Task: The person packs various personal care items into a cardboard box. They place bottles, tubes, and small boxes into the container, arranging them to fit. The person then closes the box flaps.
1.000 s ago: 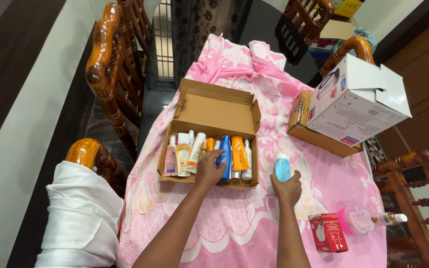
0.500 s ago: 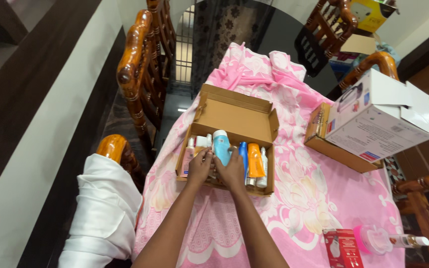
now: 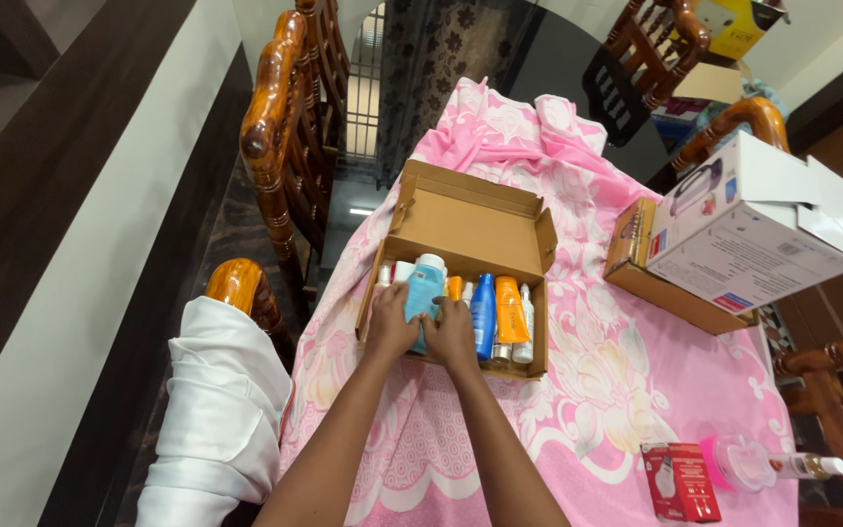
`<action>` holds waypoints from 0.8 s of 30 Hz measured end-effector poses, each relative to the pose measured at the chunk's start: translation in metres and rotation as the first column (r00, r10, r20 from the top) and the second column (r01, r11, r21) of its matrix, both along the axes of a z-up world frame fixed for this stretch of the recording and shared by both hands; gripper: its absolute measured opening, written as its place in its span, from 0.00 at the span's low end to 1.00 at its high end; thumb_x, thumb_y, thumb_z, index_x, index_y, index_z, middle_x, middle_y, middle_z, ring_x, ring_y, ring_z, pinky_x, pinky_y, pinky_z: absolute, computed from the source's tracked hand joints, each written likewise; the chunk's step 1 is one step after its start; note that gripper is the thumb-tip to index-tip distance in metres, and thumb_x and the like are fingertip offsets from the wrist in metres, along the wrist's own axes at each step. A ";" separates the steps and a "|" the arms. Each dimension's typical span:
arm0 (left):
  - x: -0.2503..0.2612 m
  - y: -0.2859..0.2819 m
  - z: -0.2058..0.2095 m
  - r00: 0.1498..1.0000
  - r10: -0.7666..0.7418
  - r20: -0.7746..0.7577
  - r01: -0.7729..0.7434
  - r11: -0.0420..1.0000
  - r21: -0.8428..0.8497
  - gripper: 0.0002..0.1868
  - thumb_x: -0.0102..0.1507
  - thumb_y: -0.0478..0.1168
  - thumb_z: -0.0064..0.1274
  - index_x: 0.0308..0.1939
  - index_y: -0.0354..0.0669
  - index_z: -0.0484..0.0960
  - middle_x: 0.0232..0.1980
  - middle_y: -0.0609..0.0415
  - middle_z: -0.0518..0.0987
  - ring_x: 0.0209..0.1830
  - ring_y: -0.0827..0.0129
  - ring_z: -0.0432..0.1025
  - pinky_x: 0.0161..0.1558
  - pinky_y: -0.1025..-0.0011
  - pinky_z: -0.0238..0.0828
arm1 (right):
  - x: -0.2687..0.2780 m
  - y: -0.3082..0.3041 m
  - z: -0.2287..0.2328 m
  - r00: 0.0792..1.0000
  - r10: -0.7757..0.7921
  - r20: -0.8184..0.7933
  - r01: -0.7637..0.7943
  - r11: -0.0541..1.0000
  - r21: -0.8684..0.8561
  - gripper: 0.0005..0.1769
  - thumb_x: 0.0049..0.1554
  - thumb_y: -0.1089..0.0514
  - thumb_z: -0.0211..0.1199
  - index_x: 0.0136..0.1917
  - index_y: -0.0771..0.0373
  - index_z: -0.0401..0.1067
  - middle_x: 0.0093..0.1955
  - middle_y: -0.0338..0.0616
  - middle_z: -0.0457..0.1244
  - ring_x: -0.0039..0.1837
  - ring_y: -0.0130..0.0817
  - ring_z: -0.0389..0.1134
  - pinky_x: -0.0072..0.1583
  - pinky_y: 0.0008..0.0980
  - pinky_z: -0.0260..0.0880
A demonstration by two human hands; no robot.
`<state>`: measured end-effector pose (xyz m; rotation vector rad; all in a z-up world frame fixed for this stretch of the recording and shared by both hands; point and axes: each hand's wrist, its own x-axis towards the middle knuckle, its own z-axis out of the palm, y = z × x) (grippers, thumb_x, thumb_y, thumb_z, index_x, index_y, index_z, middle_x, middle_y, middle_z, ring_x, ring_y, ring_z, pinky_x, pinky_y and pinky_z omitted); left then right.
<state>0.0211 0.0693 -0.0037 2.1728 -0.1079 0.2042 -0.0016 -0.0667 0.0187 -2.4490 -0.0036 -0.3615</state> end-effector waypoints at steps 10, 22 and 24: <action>-0.020 -0.053 0.055 0.978 -0.105 0.178 0.106 0.994 0.007 0.32 0.54 0.37 0.62 0.63 0.37 0.76 0.65 0.38 0.73 0.68 0.44 0.63 0.69 0.56 0.60 | -0.043 -0.090 0.041 0.968 -0.217 0.125 0.217 0.976 0.019 0.17 0.54 0.53 0.68 0.55 0.60 0.75 0.50 0.54 0.65 0.51 0.51 0.69 0.54 0.46 0.70; -0.101 -0.208 0.067 0.857 -0.476 0.198 0.495 0.867 -0.057 0.28 0.54 0.39 0.64 0.59 0.40 0.79 0.60 0.43 0.77 0.64 0.49 0.68 0.66 0.57 0.65 | -0.185 -0.275 0.040 0.784 -0.617 0.061 0.589 0.710 -0.385 0.27 0.47 0.48 0.73 0.59 0.56 0.75 0.58 0.57 0.64 0.63 0.57 0.64 0.63 0.52 0.65; -0.110 -0.224 0.064 0.847 -0.495 0.195 0.514 0.856 -0.058 0.28 0.54 0.38 0.64 0.59 0.40 0.80 0.61 0.43 0.77 0.65 0.48 0.67 0.65 0.57 0.64 | -0.209 -0.300 0.034 0.685 -0.728 0.004 0.631 0.591 -0.502 0.34 0.45 0.46 0.73 0.64 0.53 0.71 0.60 0.57 0.63 0.65 0.57 0.63 0.63 0.55 0.64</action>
